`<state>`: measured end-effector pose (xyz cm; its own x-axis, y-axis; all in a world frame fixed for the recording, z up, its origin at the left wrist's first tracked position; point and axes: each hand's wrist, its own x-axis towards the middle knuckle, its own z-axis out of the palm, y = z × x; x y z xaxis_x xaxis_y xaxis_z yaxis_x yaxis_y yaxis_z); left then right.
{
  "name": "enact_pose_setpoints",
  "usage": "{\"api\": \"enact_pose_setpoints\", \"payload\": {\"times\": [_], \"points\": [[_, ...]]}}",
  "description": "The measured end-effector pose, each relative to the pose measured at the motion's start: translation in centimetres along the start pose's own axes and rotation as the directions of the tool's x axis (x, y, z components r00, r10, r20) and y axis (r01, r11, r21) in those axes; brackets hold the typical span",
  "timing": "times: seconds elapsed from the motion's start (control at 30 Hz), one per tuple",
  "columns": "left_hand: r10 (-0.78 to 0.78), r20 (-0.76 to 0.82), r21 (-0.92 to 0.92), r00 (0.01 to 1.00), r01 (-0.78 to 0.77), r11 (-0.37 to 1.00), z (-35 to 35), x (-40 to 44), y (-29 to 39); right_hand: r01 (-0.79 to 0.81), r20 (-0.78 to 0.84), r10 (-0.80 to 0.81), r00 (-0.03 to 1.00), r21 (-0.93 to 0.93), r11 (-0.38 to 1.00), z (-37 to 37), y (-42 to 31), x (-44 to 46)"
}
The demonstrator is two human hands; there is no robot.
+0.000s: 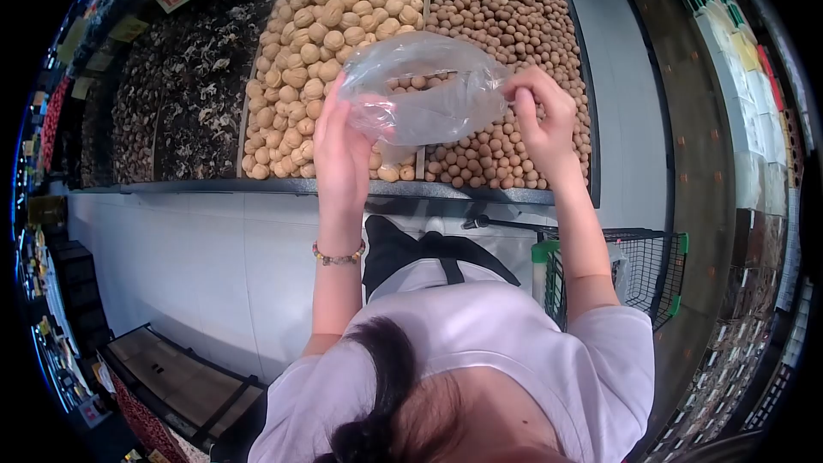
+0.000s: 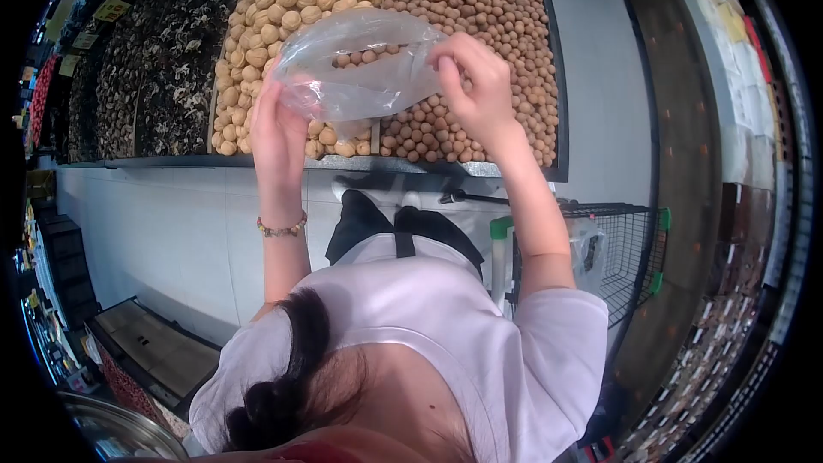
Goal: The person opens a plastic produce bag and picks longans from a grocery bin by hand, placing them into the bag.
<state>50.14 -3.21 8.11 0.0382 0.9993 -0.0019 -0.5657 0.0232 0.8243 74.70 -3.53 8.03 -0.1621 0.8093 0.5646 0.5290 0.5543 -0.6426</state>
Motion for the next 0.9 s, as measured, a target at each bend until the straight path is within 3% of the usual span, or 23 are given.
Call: {"api": "enact_pose_setpoints", "payload": {"times": [0.03,0.1,0.17,0.27,0.5,0.9], "points": [[0.002,0.011,-0.003,1.000,-0.002,1.000,-0.1,0.1,-0.1,0.068,-0.048,-0.072,0.996,-0.078,0.995,0.3,0.5,-2.1],[0.006,0.038,-0.009,0.999,-0.006,1.000,-0.5,0.3,-0.1,0.260,0.196,-0.213,0.957,-0.254,0.932,2.3,1.3,-5.8],[-0.006,0.023,-0.005,1.000,0.006,1.000,-0.5,0.6,-0.3,0.377,0.366,-0.280,0.887,-0.225,0.899,4.9,2.3,-9.0],[0.000,0.041,0.005,0.999,0.000,1.000,-0.2,1.0,-0.7,0.312,0.502,-0.124,0.856,-0.311,0.898,7.5,3.7,-12.3],[-0.019,-0.026,0.024,0.999,0.019,1.000,0.2,1.4,-0.6,0.423,0.477,-0.206,0.854,-0.408,0.809,9.4,7.9,-13.3],[0.003,-0.028,0.018,1.000,-0.002,1.000,0.2,1.7,-0.8,0.370,0.367,-0.236,0.900,-0.352,0.860,7.8,9.5,-11.3]]}}
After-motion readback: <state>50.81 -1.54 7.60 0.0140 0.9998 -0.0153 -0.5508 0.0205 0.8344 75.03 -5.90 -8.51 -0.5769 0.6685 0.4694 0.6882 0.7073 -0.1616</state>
